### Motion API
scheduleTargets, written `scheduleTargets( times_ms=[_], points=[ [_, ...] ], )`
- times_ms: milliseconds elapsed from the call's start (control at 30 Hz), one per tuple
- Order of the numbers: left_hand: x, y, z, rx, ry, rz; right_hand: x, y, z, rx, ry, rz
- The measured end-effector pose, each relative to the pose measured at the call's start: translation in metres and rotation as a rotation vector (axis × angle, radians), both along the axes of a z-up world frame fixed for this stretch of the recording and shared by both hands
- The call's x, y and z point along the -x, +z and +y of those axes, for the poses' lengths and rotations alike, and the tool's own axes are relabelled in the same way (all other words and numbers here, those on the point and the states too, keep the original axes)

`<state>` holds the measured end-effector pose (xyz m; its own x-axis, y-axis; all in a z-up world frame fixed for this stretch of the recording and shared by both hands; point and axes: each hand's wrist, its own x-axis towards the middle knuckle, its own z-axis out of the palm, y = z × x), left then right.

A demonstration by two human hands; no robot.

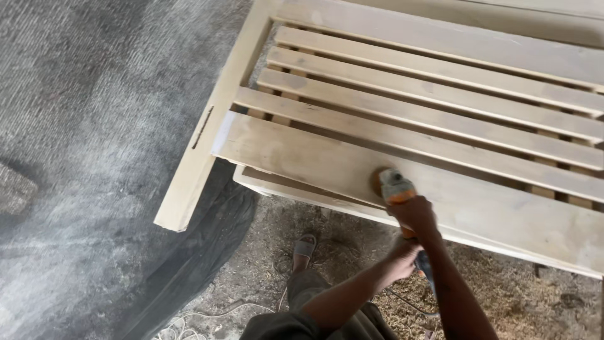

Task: The person uses an angle grinder with a sanding disc to smooth the surface of a wooden slatted bench. They move the tool back and forth along the length of the slats, generating sawdust.

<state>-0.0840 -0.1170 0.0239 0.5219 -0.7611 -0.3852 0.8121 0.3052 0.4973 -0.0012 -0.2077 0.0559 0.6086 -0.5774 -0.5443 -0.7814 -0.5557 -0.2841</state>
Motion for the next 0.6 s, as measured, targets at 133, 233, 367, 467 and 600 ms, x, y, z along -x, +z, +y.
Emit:
scheduleTargets(
  times_ms=[133,233,367,467,600],
  points=[
    [0.066,0.002,-0.052,0.075,-0.182,-0.005,0.090,0.002,-0.072,-0.011,-0.156,0.002],
    [0.107,-0.008,-0.093,0.000,-0.295,-0.002,0.141,0.013,-0.105,0.039,-0.244,-0.022],
    [0.120,-0.029,-0.110,-0.130,-0.403,0.036,0.158,0.020,-0.113,-0.023,-0.349,-0.075],
    [0.095,-0.037,-0.095,-0.156,-0.366,0.012,0.128,0.013,-0.097,0.009,-0.312,-0.072],
    [0.030,-0.037,-0.040,0.014,-0.217,-0.049,0.052,0.000,-0.046,0.039,-0.139,-0.040]
  ],
)
